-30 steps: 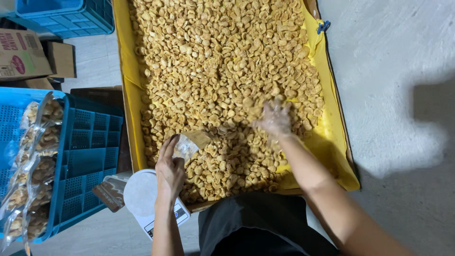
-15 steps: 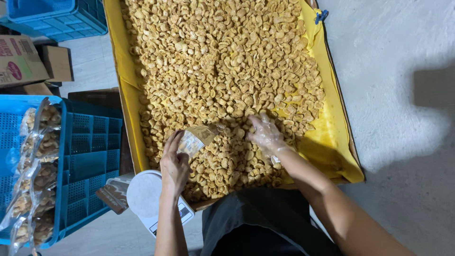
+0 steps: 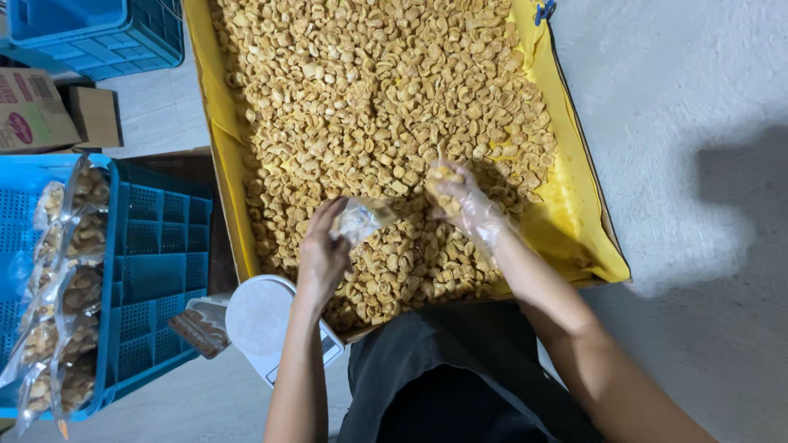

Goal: The person scoops dried fruit from a large yellow tray into clear plastic bags, weighs each bag on a digital scale, and places the filled bags into a blue crate. The process is repeated continuously throughout the clip.

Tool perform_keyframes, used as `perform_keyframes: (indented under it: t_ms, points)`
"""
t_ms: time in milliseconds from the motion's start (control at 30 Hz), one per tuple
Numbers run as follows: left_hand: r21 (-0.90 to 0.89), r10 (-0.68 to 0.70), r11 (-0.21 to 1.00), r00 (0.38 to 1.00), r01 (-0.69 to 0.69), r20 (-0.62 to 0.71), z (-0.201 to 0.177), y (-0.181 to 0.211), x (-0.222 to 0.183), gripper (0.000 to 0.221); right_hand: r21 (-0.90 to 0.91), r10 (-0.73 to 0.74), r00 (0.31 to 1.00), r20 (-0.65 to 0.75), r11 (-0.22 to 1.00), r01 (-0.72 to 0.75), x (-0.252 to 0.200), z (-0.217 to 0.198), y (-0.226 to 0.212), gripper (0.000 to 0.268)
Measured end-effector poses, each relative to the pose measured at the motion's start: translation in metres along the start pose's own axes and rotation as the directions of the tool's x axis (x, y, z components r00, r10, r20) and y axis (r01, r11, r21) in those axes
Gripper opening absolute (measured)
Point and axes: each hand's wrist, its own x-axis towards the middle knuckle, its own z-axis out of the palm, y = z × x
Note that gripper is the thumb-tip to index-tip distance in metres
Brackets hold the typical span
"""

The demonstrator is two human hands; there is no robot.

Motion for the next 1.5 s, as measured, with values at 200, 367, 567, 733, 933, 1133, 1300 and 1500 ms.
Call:
perform_keyframes:
  t_ms: [200,367,567,733,933,1133,1300,1500]
  points:
    - [0.296,0.467,0.831,0.880,-0.470,0.086,0.065,0.024,0.029,0.073,0.513,-0.437,0.741,0.510,0.846,0.146,-0.039,0.057,-0.056,0.043]
    - [-0.072,0.243,0.969,0.965,-0.237,0.099,0.091,0.035,0.037,0.083,0.378,-0.547,0.767,0.337,0.824,0.422,-0.053,0.072,-0.059,0.041]
    - [-0.229,0.214,0.954,0.975,-0.195,0.062,0.098,0.034,0.025,0.084,0.320,-0.724,0.637,0.266,0.689,0.650,-0.047,0.074,-0.045,0.048]
    - [-0.318,0.260,0.914,0.965,-0.253,-0.020,0.098,0.028,0.031,0.082,0.185,-0.639,0.760,0.116,0.766,0.615,-0.046,0.074,-0.040,0.054]
    - [-0.295,0.307,0.905,0.950,-0.308,-0.049,0.098,0.024,0.036,0.085,0.182,-0.833,0.521,0.184,0.550,0.815,-0.035,0.094,-0.034,0.023]
    - [-0.452,0.141,0.887,0.988,-0.098,0.061,0.086,0.029,0.027,0.086,0.149,-0.725,0.686,-0.055,0.673,0.724,-0.058,0.094,-0.036,0.020]
    - [-0.438,0.186,0.893,0.972,-0.106,0.145,0.065,0.042,0.020,0.067,0.096,-0.655,0.755,-0.043,0.749,0.655,-0.071,0.057,-0.043,0.028]
    - [-0.016,0.426,0.901,0.877,-0.434,0.220,0.020,0.018,-0.010,0.060,-0.812,-0.266,0.925,-0.273,0.580,-0.073,-0.066,-0.080,-0.071,0.039]
